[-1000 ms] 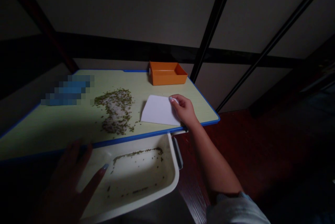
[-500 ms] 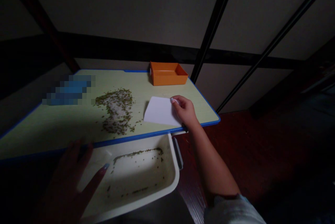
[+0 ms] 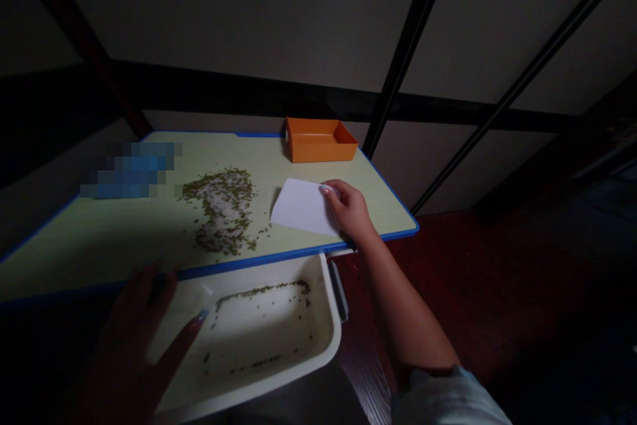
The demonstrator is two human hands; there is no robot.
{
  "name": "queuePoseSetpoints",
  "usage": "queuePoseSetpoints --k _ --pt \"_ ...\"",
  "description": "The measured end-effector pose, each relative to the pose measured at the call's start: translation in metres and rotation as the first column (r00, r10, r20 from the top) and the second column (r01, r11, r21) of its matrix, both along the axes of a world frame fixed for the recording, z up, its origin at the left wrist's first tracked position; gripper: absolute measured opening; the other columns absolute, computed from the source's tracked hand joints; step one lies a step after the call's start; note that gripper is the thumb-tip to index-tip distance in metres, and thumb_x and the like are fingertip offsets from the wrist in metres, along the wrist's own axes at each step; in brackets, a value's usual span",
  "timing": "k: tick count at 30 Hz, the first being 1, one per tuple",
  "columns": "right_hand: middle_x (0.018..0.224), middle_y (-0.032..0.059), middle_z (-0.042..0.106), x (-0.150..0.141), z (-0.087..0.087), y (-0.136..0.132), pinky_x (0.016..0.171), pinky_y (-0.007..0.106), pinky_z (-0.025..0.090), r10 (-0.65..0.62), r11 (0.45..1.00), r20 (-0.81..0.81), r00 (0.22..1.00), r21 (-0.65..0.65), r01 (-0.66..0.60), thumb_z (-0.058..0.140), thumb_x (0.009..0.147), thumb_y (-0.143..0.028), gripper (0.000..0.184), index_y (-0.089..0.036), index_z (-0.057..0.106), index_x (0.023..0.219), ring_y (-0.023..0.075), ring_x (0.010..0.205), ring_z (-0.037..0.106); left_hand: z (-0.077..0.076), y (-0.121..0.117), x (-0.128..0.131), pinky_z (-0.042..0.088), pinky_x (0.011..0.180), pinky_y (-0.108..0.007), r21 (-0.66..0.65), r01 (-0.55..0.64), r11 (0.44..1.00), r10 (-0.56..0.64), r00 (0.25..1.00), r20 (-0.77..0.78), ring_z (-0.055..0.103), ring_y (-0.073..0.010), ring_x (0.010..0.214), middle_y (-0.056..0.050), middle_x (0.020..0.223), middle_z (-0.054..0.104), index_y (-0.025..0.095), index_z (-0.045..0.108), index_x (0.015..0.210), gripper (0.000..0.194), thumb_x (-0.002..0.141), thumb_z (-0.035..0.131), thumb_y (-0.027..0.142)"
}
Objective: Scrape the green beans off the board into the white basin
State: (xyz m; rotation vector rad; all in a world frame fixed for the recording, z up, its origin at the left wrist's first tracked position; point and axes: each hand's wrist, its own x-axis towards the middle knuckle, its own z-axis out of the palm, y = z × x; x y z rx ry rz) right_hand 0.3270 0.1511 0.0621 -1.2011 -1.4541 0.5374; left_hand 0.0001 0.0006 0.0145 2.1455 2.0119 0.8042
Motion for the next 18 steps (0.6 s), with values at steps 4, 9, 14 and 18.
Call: queuePoseSetpoints --k 4,9,14,18 --pt "0.086 0.0053 0.073 -0.0023 0.0021 -0.0004 0.069 0.03 0.047 0.062 0.997 -0.023 0.998 -0.035 -0.063 0.067 0.081 -0.053 0.037 -0.018 0.072 0.09 0.0187 0.077 0.062 0.0047 -0.0006 0.0037 0.022 0.124 -0.049 0.02 -0.008 1.0 0.008 1.0 -0.006 0.013 -0.0269 0.155 -0.012 0.169 0.017 0.013 0.042 0.146 0.069 0.09 0.037 0.053" --pt "0.09 0.006 0.074 -0.003 0.0032 -0.0013 0.075 0.032 0.049 0.121 0.992 -0.035 0.992 -0.022 -0.122 0.069 0.079 -0.056 0.039 -0.018 0.073 0.089 0.0193 0.082 0.064 0.0048 0.001 0.0049 0.025 0.121 -0.052 0.004 -0.045 0.999 0.045 0.999 -0.002 0.019 -0.0289 0.154 -0.015 0.167 0.022 0.012 0.046 0.144 0.076 0.088 0.033 0.061" --pt "0.083 0.0043 0.073 0.0003 0.0022 -0.0018 0.074 0.032 0.049 0.097 0.995 -0.108 0.99 0.01 -0.096 0.07 0.078 -0.057 0.038 -0.02 0.072 0.086 0.0186 0.079 0.062 0.0032 0.0017 0.0034 0.025 0.121 -0.052 0.024 -0.051 0.998 0.051 0.999 -0.005 0.019 -0.0287 0.154 -0.013 0.166 0.023 0.013 0.048 0.143 0.076 0.088 0.033 0.062" --pt "0.08 0.0038 0.071 0.0017 0.0013 -0.0012 0.072 0.031 0.048 0.078 0.997 -0.139 0.987 0.029 -0.074 0.072 0.075 -0.057 0.038 -0.02 0.071 0.082 0.0186 0.076 0.061 0.0028 0.0001 0.0022 0.026 0.12 -0.051 0.032 -0.026 0.999 0.026 1.0 -0.011 0.018 -0.0278 0.154 -0.012 0.167 0.021 0.014 0.046 0.145 0.074 0.088 0.034 0.06"
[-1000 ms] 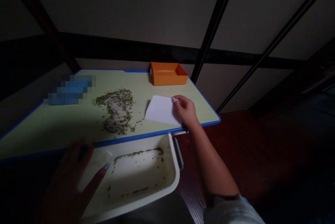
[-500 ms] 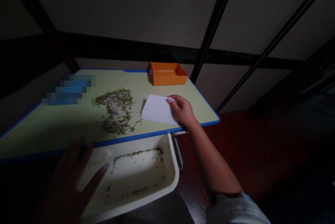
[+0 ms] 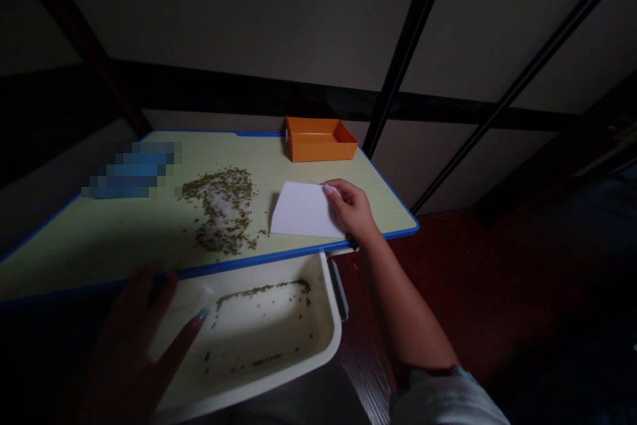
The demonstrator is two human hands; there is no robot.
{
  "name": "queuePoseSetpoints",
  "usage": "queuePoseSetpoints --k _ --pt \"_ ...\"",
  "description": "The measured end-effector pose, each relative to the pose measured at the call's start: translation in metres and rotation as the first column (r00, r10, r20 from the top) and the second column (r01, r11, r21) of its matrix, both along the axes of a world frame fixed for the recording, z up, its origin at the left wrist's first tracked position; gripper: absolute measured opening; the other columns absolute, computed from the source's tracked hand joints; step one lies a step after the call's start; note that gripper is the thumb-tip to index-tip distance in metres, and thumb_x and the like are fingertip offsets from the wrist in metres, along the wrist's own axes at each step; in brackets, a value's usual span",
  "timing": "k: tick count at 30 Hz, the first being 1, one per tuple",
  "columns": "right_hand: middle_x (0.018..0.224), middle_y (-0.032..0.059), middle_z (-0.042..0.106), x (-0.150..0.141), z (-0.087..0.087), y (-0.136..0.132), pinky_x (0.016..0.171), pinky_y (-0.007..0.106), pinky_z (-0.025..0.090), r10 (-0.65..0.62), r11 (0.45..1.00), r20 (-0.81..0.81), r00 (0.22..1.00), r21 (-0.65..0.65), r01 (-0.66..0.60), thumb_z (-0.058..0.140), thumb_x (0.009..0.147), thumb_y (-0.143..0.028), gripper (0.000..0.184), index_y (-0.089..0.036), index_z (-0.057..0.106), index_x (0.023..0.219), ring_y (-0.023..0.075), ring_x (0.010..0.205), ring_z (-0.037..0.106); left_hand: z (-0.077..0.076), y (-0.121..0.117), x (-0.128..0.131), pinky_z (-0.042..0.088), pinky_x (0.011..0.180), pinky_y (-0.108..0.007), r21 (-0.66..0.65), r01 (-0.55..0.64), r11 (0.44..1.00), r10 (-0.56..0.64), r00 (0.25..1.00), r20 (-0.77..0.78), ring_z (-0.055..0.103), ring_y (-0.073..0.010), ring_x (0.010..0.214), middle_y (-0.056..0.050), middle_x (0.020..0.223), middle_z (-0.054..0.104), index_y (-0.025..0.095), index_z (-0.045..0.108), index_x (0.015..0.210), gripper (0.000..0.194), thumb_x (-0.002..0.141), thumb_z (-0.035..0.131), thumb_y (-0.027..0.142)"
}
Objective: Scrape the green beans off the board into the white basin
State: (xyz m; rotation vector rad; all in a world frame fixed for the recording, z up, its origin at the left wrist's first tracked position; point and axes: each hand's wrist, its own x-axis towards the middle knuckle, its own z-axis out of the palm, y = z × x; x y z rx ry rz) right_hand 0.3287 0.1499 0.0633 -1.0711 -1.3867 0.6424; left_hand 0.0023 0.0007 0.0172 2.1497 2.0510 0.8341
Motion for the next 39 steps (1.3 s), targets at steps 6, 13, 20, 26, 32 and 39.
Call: queuePoseSetpoints --k 6,13,20,26,32,39 --pt "0.081 0.0043 0.072 -0.0013 0.0007 -0.0005 0.075 0.032 0.048 0.009 1.0 0.035 0.999 -0.012 -0.009 0.072 0.075 -0.059 0.04 -0.019 0.072 0.082 0.0189 0.078 0.062 -0.004 -0.0001 -0.0004 0.026 0.119 -0.05 0.072 0.015 0.997 -0.013 0.999 -0.036 0.02 -0.0276 0.154 -0.013 0.167 0.023 0.013 0.046 0.144 0.071 0.089 0.036 0.058" --pt "0.083 0.0055 0.073 -0.0031 0.001 -0.0025 0.071 0.031 0.048 0.024 0.999 0.071 0.997 -0.036 -0.022 0.069 0.077 -0.062 0.044 -0.019 0.073 0.085 0.0186 0.077 0.062 -0.0076 0.0024 0.0003 0.026 0.119 -0.048 0.112 0.028 0.993 -0.023 0.998 -0.052 0.019 -0.0257 0.154 -0.012 0.167 0.022 0.014 0.044 0.146 0.069 0.09 0.038 0.055" --pt "0.087 0.006 0.074 -0.0064 0.0035 -0.0046 0.07 0.03 0.049 0.094 0.994 0.093 0.991 -0.065 -0.089 0.07 0.077 -0.06 0.043 -0.018 0.073 0.089 0.0187 0.078 0.064 -0.0089 0.0019 -0.0042 0.027 0.119 -0.05 0.087 0.046 0.995 -0.041 0.998 -0.054 0.019 -0.0269 0.154 -0.01 0.168 0.02 0.017 0.042 0.147 0.068 0.09 0.038 0.053" --pt "0.085 0.0059 0.075 -0.0029 0.0004 -0.0033 0.071 0.031 0.051 0.02 0.999 0.079 0.997 -0.049 -0.017 0.071 0.077 -0.056 0.039 -0.019 0.074 0.086 0.0195 0.079 0.066 -0.0091 0.0003 -0.002 0.027 0.119 -0.049 0.11 0.026 0.994 -0.02 0.999 -0.051 0.019 -0.0264 0.154 -0.01 0.168 0.018 0.017 0.041 0.148 0.068 0.09 0.039 0.053" --pt "0.09 0.0079 0.078 -0.0001 0.001 -0.0072 0.076 0.035 0.053 -0.055 0.998 0.053 0.997 -0.009 0.055 0.073 0.074 -0.055 0.037 -0.019 0.076 0.085 0.0222 0.084 0.068 -0.0082 0.0016 -0.0025 0.028 0.119 -0.049 0.118 0.041 0.992 -0.035 0.998 -0.051 0.019 -0.0257 0.154 -0.01 0.168 0.02 0.017 0.043 0.146 0.067 0.09 0.037 0.054" --pt "0.089 0.0089 0.077 0.0011 0.0017 -0.0082 0.075 0.035 0.052 -0.14 0.99 -0.009 0.99 -0.01 0.14 0.074 0.074 -0.049 0.032 -0.019 0.076 0.085 0.0231 0.083 0.068 -0.0054 -0.0012 0.0003 0.027 0.119 -0.05 0.084 0.022 0.996 -0.022 1.0 -0.002 0.017 -0.026 0.154 -0.011 0.168 0.019 0.017 0.043 0.146 0.066 0.09 0.038 0.053"
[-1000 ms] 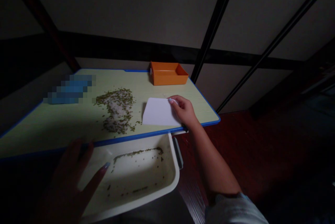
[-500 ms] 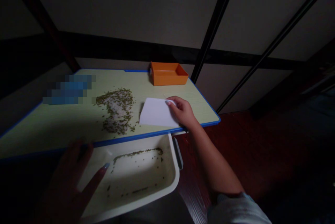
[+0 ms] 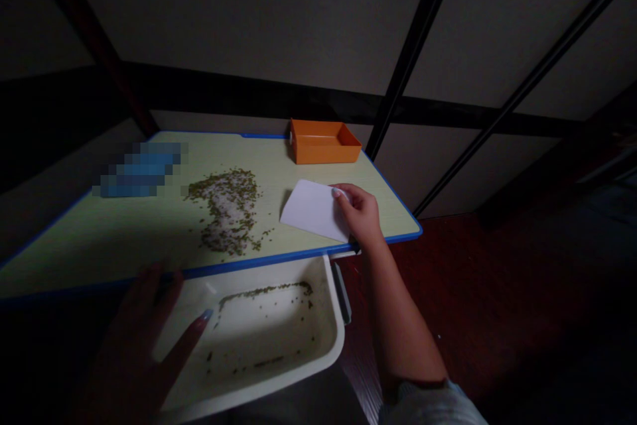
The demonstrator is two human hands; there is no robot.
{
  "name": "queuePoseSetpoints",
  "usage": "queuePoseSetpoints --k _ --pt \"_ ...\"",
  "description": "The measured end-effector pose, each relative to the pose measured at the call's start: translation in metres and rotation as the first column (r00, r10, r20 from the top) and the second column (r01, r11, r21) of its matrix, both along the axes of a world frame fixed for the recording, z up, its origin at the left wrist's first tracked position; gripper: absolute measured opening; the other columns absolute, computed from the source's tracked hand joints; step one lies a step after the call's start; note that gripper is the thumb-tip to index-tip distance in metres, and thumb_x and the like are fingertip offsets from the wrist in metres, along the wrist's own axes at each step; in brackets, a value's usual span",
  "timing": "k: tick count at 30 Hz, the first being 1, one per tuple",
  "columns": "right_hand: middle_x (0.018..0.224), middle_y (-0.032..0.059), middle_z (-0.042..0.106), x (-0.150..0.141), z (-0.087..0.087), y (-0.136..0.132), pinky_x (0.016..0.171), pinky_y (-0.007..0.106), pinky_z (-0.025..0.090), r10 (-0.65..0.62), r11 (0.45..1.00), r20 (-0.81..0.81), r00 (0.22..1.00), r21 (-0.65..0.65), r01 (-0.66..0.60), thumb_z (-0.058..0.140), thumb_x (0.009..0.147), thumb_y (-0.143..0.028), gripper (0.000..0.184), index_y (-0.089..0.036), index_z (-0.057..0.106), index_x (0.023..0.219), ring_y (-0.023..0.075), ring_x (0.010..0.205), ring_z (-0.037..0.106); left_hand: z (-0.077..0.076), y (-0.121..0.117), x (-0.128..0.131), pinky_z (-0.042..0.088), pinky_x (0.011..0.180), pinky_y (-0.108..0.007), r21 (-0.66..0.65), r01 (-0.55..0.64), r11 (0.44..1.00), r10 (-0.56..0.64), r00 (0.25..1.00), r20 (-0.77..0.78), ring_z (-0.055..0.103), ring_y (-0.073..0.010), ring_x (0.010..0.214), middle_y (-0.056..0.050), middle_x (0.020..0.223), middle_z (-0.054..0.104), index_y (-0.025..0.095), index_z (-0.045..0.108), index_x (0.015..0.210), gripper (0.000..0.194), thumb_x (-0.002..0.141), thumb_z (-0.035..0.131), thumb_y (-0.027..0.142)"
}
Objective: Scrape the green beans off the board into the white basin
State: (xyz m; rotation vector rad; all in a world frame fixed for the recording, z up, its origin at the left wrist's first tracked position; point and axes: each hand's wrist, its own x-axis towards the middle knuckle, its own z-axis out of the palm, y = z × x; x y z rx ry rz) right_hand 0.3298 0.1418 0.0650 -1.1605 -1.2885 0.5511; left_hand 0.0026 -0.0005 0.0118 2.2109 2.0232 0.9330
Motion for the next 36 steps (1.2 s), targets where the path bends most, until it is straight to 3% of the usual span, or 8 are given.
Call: queuePoseSetpoints --k 4,7,12,18,24,31,36 --pt "0.082 0.008 0.074 0.008 -0.008 0.005 0.069 0.034 0.05 -0.153 0.987 -0.117 0.981 0.034 0.158 0.071 0.076 -0.05 0.034 -0.017 0.075 0.086 0.0206 0.076 0.065 0.001 0.0 0.001 0.026 0.12 -0.049 0.01 0.01 1.0 -0.011 0.999 0.032 0.018 -0.025 0.154 -0.008 0.168 0.019 0.02 0.042 0.147 0.065 0.09 0.04 0.051" --pt "0.079 0.0072 0.071 0.012 -0.013 0.009 0.066 0.032 0.048 -0.191 0.977 -0.152 0.97 0.062 0.203 0.065 0.08 -0.049 0.034 -0.017 0.074 0.089 0.0186 0.072 0.062 0.0 0.001 0.001 0.028 0.12 -0.047 0.018 -0.001 1.0 0.0 0.999 0.048 0.02 -0.0237 0.154 -0.007 0.168 0.021 0.022 0.043 0.146 0.065 0.089 0.04 0.053" --pt "0.077 0.0063 0.072 0.008 -0.009 0.007 0.066 0.032 0.047 -0.103 0.995 -0.135 0.986 -0.028 0.1 0.073 0.072 -0.043 0.027 -0.017 0.074 0.08 0.0182 0.069 0.061 0.0 0.0 0.002 0.028 0.119 -0.049 -0.012 -0.02 1.0 0.021 1.0 0.017 0.021 -0.0272 0.153 -0.016 0.165 0.026 0.012 0.049 0.142 0.068 0.09 0.036 0.054" --pt "0.077 0.0063 0.073 0.002 -0.002 0.002 0.068 0.032 0.047 0.014 0.997 -0.04 0.999 -0.071 -0.017 0.074 0.07 -0.046 0.03 -0.017 0.075 0.079 0.019 0.071 0.062 0.002 0.0 0.003 0.028 0.119 -0.049 0.015 -0.007 1.0 0.007 1.0 0.012 0.021 -0.027 0.153 -0.015 0.166 0.024 0.013 0.046 0.144 0.068 0.09 0.037 0.053" --pt "0.074 0.0054 0.072 0.006 -0.006 0.006 0.062 0.03 0.045 -0.027 0.995 0.032 0.999 -0.09 0.03 0.071 0.071 -0.049 0.033 -0.016 0.073 0.078 0.0178 0.068 0.061 0.001 0.001 0.002 0.027 0.12 -0.047 -0.026 -0.02 0.999 0.022 0.998 0.054 0.018 -0.0236 0.154 -0.007 0.168 0.02 0.021 0.043 0.147 0.067 0.089 0.039 0.053" --pt "0.074 0.0074 0.073 0.005 -0.006 0.006 0.061 0.03 0.047 -0.124 0.988 0.049 0.991 -0.088 0.128 0.071 0.072 -0.049 0.036 -0.014 0.074 0.081 0.0182 0.065 0.061 0.001 -0.001 0.002 0.025 0.121 -0.049 -0.023 -0.016 1.0 0.017 0.998 0.055 0.019 -0.0247 0.154 -0.008 0.168 0.021 0.021 0.045 0.145 0.065 0.088 0.042 0.053" --pt "0.081 0.0101 0.075 0.003 -0.005 0.005 0.065 0.032 0.049 -0.098 0.991 0.075 0.992 -0.081 0.104 0.07 0.073 -0.051 0.039 -0.014 0.075 0.084 0.021 0.073 0.064 0.001 0.001 0.002 0.029 0.119 -0.05 0.0 -0.009 1.0 0.009 0.999 0.05 0.02 -0.0268 0.153 -0.013 0.167 0.023 0.015 0.047 0.144 0.067 0.089 0.038 0.054"
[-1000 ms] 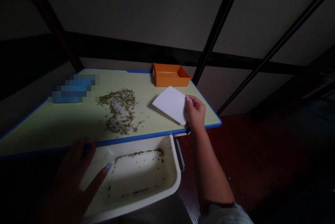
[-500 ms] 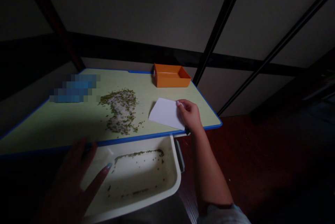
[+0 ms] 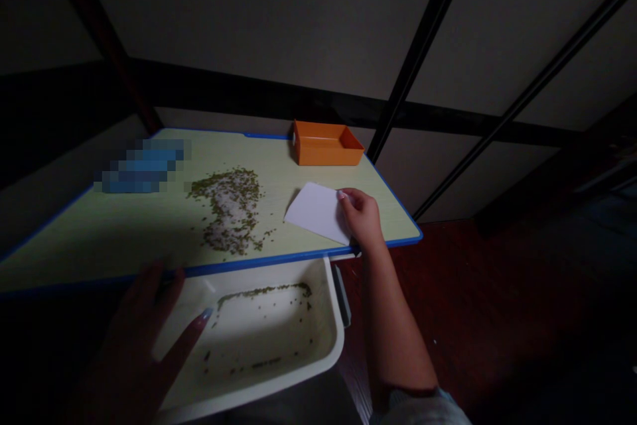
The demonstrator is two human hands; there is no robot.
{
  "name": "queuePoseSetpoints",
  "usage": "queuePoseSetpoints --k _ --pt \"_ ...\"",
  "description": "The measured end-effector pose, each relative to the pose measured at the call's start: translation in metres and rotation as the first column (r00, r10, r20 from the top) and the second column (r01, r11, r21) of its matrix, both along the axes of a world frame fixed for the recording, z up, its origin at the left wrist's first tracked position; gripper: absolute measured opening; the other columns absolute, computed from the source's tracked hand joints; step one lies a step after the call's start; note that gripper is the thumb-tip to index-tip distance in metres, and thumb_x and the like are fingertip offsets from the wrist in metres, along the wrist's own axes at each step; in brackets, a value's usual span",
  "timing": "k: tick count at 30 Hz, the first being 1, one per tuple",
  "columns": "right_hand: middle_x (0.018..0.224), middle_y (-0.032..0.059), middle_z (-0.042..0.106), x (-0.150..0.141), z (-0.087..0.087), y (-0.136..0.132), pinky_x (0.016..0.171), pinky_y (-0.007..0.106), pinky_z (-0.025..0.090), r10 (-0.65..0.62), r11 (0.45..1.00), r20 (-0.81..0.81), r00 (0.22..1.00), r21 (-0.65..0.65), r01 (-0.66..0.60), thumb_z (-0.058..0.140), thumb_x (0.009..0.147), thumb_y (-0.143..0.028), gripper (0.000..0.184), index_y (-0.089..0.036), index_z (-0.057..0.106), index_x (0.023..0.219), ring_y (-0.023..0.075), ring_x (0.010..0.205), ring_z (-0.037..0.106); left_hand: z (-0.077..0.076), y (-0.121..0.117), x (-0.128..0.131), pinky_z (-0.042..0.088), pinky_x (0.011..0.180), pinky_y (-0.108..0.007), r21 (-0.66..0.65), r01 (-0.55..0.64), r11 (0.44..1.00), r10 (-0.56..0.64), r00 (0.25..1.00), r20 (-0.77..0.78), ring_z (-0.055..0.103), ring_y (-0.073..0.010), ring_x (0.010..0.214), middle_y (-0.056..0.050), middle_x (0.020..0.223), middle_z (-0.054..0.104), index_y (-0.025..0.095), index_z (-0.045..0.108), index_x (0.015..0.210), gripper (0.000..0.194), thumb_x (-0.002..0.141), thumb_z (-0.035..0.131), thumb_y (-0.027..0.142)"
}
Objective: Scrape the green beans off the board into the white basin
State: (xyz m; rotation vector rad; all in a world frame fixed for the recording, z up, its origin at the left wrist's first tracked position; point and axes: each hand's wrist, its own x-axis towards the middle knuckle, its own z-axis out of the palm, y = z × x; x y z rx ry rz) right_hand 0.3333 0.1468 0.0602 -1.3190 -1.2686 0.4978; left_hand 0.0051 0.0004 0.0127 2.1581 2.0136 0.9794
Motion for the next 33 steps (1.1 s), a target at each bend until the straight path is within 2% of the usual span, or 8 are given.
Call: queuePoseSetpoints --k 9,13,16,27,33 --pt "0.077 0.0064 0.074 0.0 -0.001 0.001 0.065 0.031 0.048 0.134 0.991 -0.022 0.991 -0.007 -0.134 0.069 0.074 -0.051 0.035 -0.017 0.074 0.081 0.019 0.07 0.062 0.001 -0.002 0.0 0.029 0.119 -0.05 -0.01 -0.004 1.0 0.003 1.0 -0.019 0.021 -0.0275 0.153 -0.014 0.166 0.024 0.013 0.048 0.143 0.068 0.09 0.037 0.054" --pt "0.076 0.0058 0.073 0.0 -0.001 0.0 0.063 0.03 0.047 0.148 0.989 -0.025 0.989 -0.004 -0.149 0.07 0.074 -0.052 0.036 -0.017 0.074 0.082 0.0183 0.069 0.061 0.001 -0.002 -0.001 0.028 0.12 -0.049 -0.032 -0.013 0.999 0.013 1.0 -0.003 0.02 -0.0259 0.154 -0.011 0.167 0.022 0.016 0.046 0.145 0.068 0.089 0.038 0.055" --pt "0.076 0.0054 0.073 0.0 -0.001 -0.001 0.062 0.029 0.046 0.171 0.985 -0.007 0.985 -0.011 -0.171 0.07 0.075 -0.053 0.036 -0.017 0.074 0.082 0.018 0.069 0.061 0.001 -0.001 -0.001 0.028 0.12 -0.05 -0.029 -0.005 1.0 0.005 1.0 -0.012 0.02 -0.0266 0.154 -0.013 0.167 0.023 0.014 0.047 0.143 0.068 0.089 0.037 0.055" --pt "0.088 0.0061 0.075 -0.007 0.003 -0.003 0.07 0.03 0.049 0.265 0.964 0.058 0.962 -0.022 -0.264 0.066 0.082 -0.053 0.038 -0.018 0.074 0.093 0.019 0.079 0.064 0.002 -0.001 0.0 0.027 0.12 -0.051 -0.022 0.005 1.0 -0.006 0.999 -0.042 0.019 -0.027 0.154 -0.015 0.167 0.022 0.013 0.045 0.145 0.067 0.091 0.039 0.051" --pt "0.095 0.0071 0.076 -0.01 0.006 -0.002 0.077 0.032 0.051 0.314 0.949 0.088 0.945 -0.016 -0.314 0.067 0.082 -0.054 0.038 -0.018 0.075 0.092 0.0198 0.085 0.066 0.003 -0.002 0.0 0.03 0.119 -0.052 -0.043 -0.004 0.999 0.002 1.0 -0.025 0.02 -0.0277 0.154 -0.015 0.166 0.023 0.012 0.046 0.144 0.069 0.09 0.037 0.055"
